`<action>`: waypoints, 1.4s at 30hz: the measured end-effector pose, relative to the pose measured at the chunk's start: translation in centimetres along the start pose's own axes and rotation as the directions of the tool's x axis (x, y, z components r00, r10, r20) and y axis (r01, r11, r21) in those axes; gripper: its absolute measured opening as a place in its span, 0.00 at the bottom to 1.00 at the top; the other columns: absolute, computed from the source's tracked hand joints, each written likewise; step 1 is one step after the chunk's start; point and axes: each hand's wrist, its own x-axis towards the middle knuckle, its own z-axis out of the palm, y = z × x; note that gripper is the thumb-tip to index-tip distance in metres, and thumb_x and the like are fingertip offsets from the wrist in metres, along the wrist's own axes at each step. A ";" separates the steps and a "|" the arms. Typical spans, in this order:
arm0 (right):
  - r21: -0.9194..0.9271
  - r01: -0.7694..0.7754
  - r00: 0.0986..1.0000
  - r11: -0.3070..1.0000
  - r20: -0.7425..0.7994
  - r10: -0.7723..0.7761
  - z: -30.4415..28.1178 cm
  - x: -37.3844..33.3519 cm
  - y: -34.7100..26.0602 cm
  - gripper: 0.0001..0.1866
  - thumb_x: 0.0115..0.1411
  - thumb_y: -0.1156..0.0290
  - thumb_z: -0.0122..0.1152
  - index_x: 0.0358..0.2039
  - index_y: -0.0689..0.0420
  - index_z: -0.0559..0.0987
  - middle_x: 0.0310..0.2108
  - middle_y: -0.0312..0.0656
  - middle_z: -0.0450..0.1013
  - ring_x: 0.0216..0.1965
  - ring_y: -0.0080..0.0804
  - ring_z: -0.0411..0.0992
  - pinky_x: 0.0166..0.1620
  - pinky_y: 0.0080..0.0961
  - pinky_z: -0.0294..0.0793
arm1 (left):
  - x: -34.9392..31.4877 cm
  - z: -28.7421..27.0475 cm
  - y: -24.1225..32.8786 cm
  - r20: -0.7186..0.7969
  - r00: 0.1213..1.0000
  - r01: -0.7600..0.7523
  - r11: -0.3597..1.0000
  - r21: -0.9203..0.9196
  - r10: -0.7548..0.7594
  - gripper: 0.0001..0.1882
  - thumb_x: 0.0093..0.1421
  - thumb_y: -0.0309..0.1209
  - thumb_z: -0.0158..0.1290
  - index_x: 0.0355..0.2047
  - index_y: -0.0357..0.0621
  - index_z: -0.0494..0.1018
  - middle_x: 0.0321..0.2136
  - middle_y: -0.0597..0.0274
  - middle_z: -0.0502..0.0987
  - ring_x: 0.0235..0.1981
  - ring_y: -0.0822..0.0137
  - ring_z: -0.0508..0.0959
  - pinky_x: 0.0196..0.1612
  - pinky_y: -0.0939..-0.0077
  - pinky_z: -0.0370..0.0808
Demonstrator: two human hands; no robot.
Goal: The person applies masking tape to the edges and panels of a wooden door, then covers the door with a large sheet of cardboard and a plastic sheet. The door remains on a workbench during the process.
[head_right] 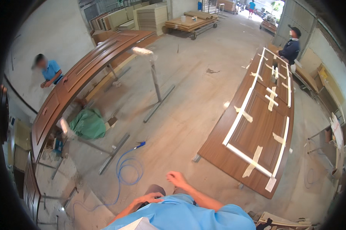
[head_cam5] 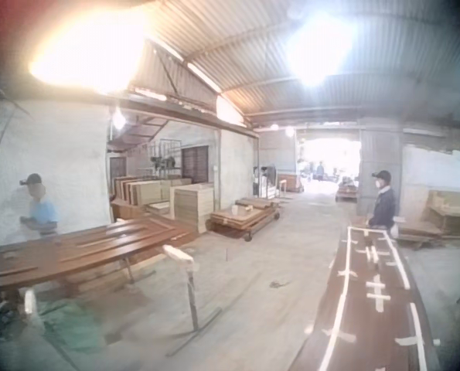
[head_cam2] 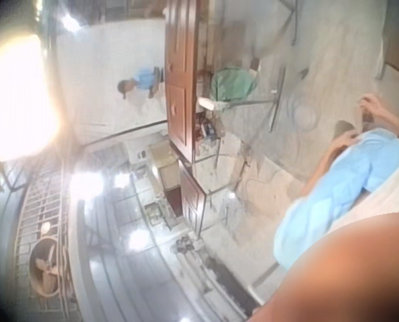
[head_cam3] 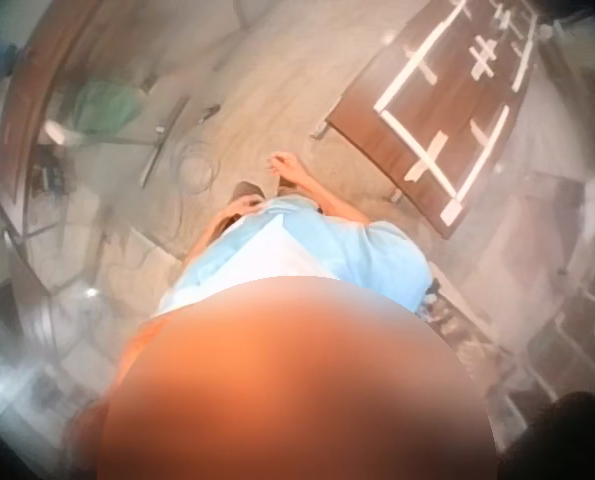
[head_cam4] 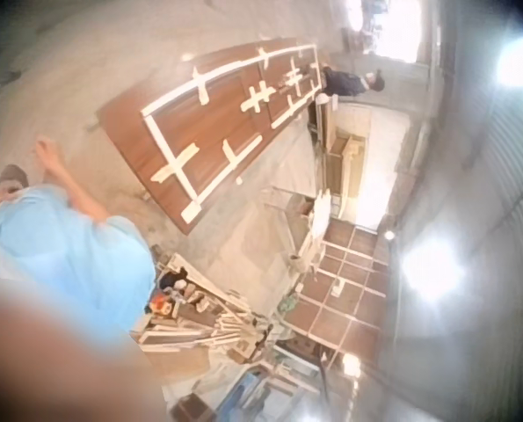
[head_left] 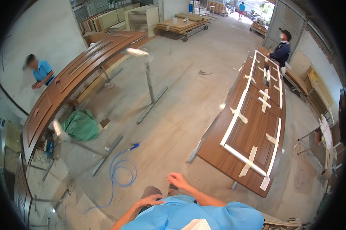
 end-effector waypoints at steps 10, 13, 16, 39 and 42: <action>-0.488 0.298 0.953 0.821 0.194 -0.231 -5.8 23.9 -6.3 0.10 0.61 0.64 0.56 0.38 0.54 0.80 0.30 0.46 0.78 0.32 0.46 0.76 0.34 0.38 0.73 | 16.3 -21.8 9.7 0.428 0.895 0.060 0.984 0.168 -0.128 0.28 0.62 0.53 0.54 0.49 0.42 0.78 0.38 0.63 0.80 0.39 0.72 0.76 0.42 0.77 0.72; -0.582 0.077 0.991 0.810 -0.041 -0.124 -11.3 27.6 -3.4 0.11 0.61 0.64 0.57 0.37 0.56 0.80 0.31 0.46 0.80 0.30 0.39 0.78 0.33 0.35 0.75 | 19.3 -29.2 14.9 0.365 0.930 -0.155 0.949 0.274 0.047 0.27 0.63 0.53 0.52 0.50 0.45 0.76 0.42 0.60 0.80 0.44 0.69 0.76 0.48 0.74 0.72; -0.309 -0.407 0.890 0.859 -0.346 0.297 -16.0 28.9 -0.2 0.09 0.62 0.65 0.57 0.37 0.56 0.81 0.33 0.42 0.81 0.30 0.28 0.79 0.32 0.30 0.78 | 22.4 -34.7 18.9 0.424 0.902 -0.229 0.920 0.317 0.079 0.26 0.63 0.53 0.51 0.52 0.48 0.75 0.46 0.58 0.79 0.47 0.65 0.76 0.52 0.71 0.71; 0.345 -0.447 0.707 0.825 -0.429 0.563 -56.2 51.3 2.8 0.11 0.63 0.66 0.56 0.43 0.57 0.77 0.31 0.41 0.79 0.29 0.31 0.77 0.31 0.27 0.76 | 64.6 -64.2 30.0 -0.531 0.731 0.321 0.903 -0.286 -0.428 0.14 0.65 0.38 0.50 0.43 0.41 0.77 0.29 0.58 0.82 0.27 0.67 0.81 0.30 0.72 0.78; 0.593 -0.339 0.585 0.731 -0.475 0.657 -67.0 59.7 -2.4 0.12 0.66 0.64 0.52 0.44 0.57 0.77 0.33 0.43 0.79 0.31 0.30 0.78 0.31 0.28 0.76 | 69.0 -66.4 31.3 -0.538 0.692 0.365 0.876 -0.315 -0.481 0.13 0.65 0.36 0.51 0.44 0.41 0.76 0.29 0.58 0.81 0.27 0.68 0.80 0.28 0.74 0.78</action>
